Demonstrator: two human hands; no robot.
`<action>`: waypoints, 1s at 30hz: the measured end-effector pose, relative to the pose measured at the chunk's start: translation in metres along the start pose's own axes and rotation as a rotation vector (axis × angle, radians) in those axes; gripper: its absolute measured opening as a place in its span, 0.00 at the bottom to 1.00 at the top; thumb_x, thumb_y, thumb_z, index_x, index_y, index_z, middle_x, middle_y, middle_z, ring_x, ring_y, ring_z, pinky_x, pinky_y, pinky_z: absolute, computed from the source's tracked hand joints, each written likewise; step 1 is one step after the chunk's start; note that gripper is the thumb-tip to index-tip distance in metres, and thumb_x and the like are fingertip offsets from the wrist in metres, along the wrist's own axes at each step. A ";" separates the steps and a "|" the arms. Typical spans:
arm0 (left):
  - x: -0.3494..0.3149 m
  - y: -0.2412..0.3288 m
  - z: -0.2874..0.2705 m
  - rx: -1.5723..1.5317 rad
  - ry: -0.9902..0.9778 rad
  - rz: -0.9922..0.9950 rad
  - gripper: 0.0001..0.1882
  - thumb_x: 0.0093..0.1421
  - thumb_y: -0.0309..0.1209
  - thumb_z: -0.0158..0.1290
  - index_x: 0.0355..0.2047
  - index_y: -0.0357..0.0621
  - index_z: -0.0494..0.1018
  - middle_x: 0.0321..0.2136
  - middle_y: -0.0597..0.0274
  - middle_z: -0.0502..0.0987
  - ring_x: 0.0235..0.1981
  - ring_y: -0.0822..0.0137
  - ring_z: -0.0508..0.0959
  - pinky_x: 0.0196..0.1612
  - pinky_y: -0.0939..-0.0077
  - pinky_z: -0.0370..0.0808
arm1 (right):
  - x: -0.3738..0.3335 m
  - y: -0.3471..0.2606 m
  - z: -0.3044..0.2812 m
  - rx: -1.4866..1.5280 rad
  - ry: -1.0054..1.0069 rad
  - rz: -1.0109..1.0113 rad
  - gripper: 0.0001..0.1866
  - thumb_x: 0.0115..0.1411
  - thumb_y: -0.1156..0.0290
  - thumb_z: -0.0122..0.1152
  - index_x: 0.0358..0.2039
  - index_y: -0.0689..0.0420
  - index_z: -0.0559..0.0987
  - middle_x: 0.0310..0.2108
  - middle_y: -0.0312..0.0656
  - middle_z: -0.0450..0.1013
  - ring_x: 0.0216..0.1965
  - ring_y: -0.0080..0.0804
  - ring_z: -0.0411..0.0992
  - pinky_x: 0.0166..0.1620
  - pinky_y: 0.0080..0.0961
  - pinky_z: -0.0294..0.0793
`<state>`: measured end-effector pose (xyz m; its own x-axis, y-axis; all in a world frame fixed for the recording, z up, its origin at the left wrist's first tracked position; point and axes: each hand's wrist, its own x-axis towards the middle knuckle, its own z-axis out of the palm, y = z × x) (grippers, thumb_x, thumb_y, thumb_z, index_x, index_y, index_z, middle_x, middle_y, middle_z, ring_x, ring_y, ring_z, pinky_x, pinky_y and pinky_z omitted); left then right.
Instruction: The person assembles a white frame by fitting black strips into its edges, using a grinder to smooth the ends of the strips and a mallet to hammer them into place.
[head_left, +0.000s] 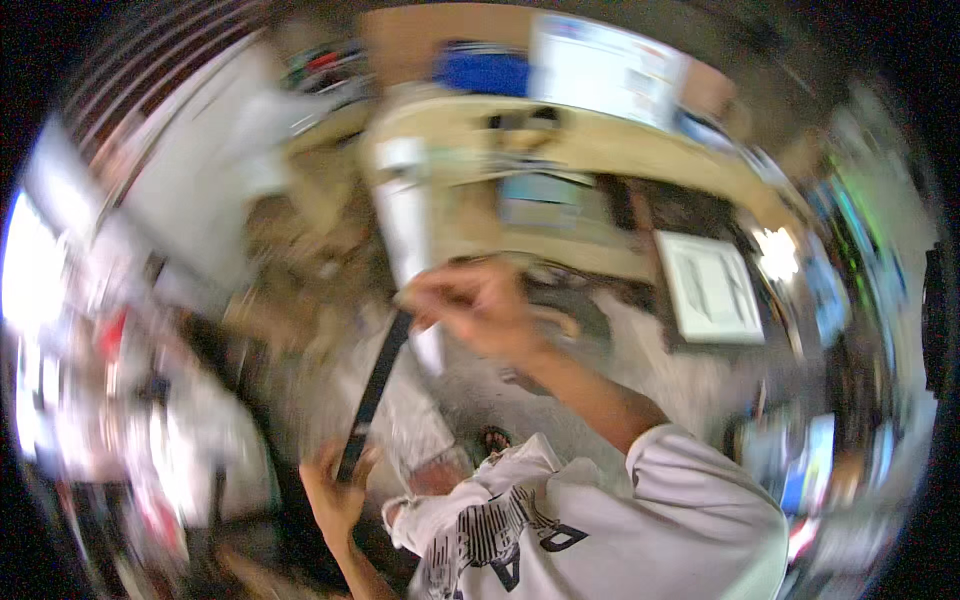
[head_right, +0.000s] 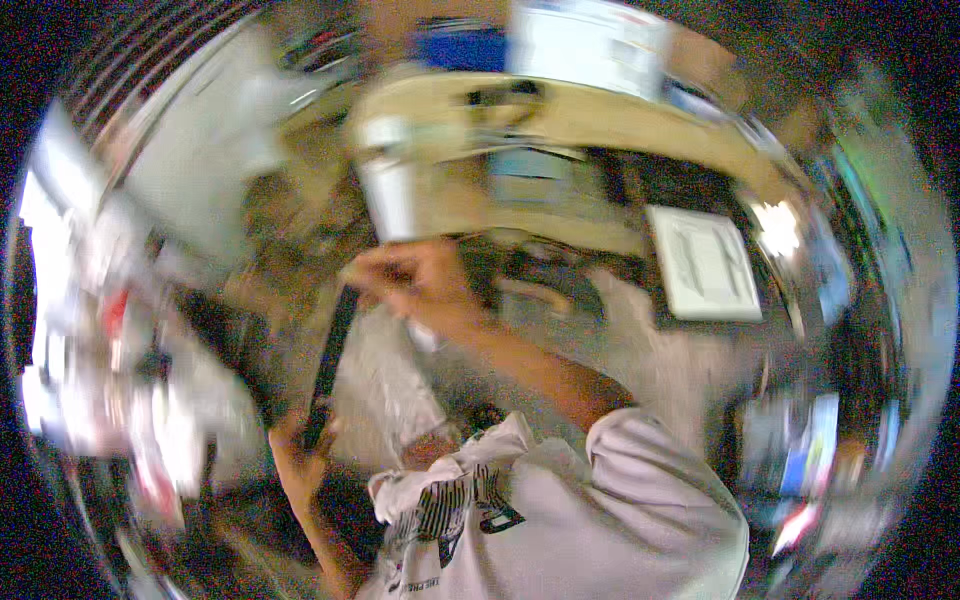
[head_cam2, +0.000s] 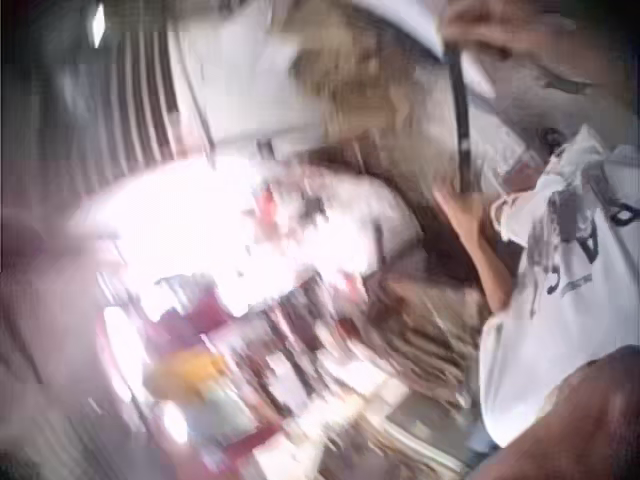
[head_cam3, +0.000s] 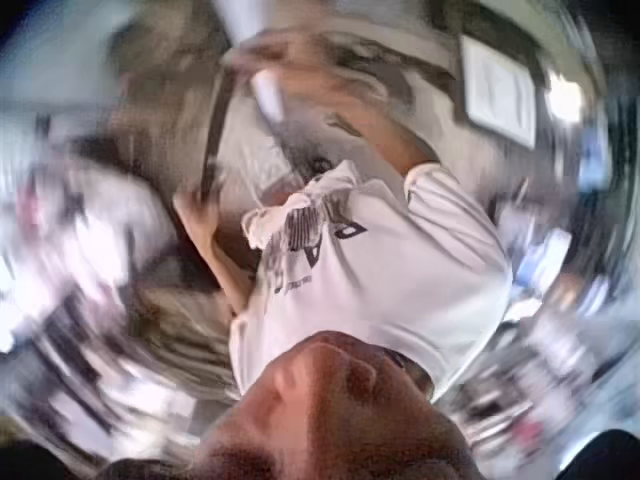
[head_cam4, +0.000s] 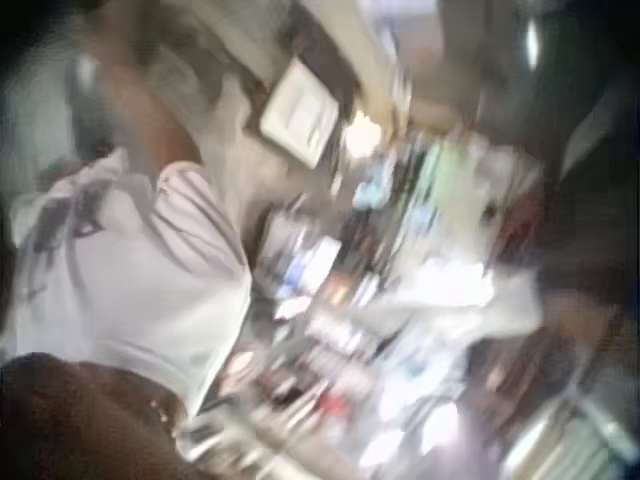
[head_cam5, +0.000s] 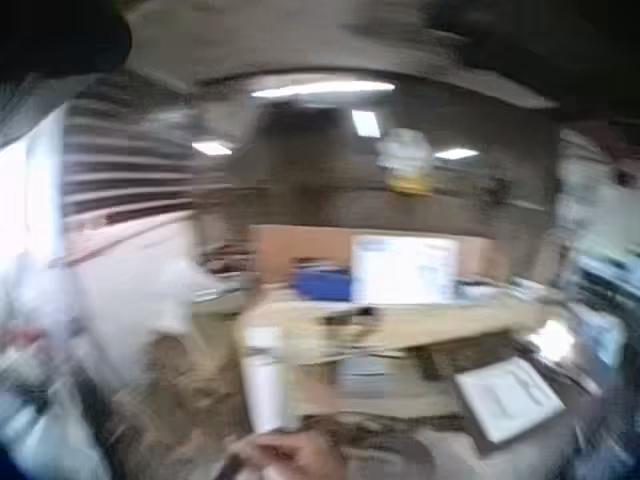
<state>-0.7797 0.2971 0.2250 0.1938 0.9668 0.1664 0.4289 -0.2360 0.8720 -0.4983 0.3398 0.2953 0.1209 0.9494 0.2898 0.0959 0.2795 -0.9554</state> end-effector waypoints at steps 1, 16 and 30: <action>0.013 -0.007 0.024 -0.132 -0.078 -0.146 0.07 0.48 0.22 0.65 0.29 0.34 0.81 0.26 0.59 0.81 0.29 0.71 0.79 0.32 0.75 0.73 | 0.000 0.016 -0.028 0.013 0.061 -0.018 0.11 0.59 0.72 0.67 0.39 0.66 0.82 0.32 0.43 0.80 0.29 0.24 0.79 0.33 0.19 0.80; 0.115 0.130 0.427 -0.097 -1.355 0.715 0.10 0.56 0.24 0.61 0.39 0.36 0.77 0.31 0.56 0.81 0.31 0.65 0.81 0.35 0.73 0.79 | -0.283 0.034 -0.323 -0.475 1.171 0.250 0.12 0.47 0.74 0.77 0.34 0.56 0.86 0.30 0.37 0.80 0.27 0.19 0.73 0.31 0.20 0.72; 0.037 0.119 0.670 0.046 -1.483 0.317 0.12 0.51 0.23 0.63 0.37 0.36 0.80 0.30 0.50 0.82 0.30 0.58 0.82 0.37 0.68 0.78 | -0.363 0.116 -0.554 -0.315 1.087 0.427 0.12 0.49 0.75 0.75 0.36 0.58 0.85 0.32 0.37 0.81 0.32 0.21 0.78 0.32 0.21 0.78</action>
<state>-0.1302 0.2395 0.0267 0.9545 -0.0858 -0.2856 0.2211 -0.4388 0.8710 0.0162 -0.0517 0.1113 0.9545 0.2982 -0.0043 0.0638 -0.2186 -0.9737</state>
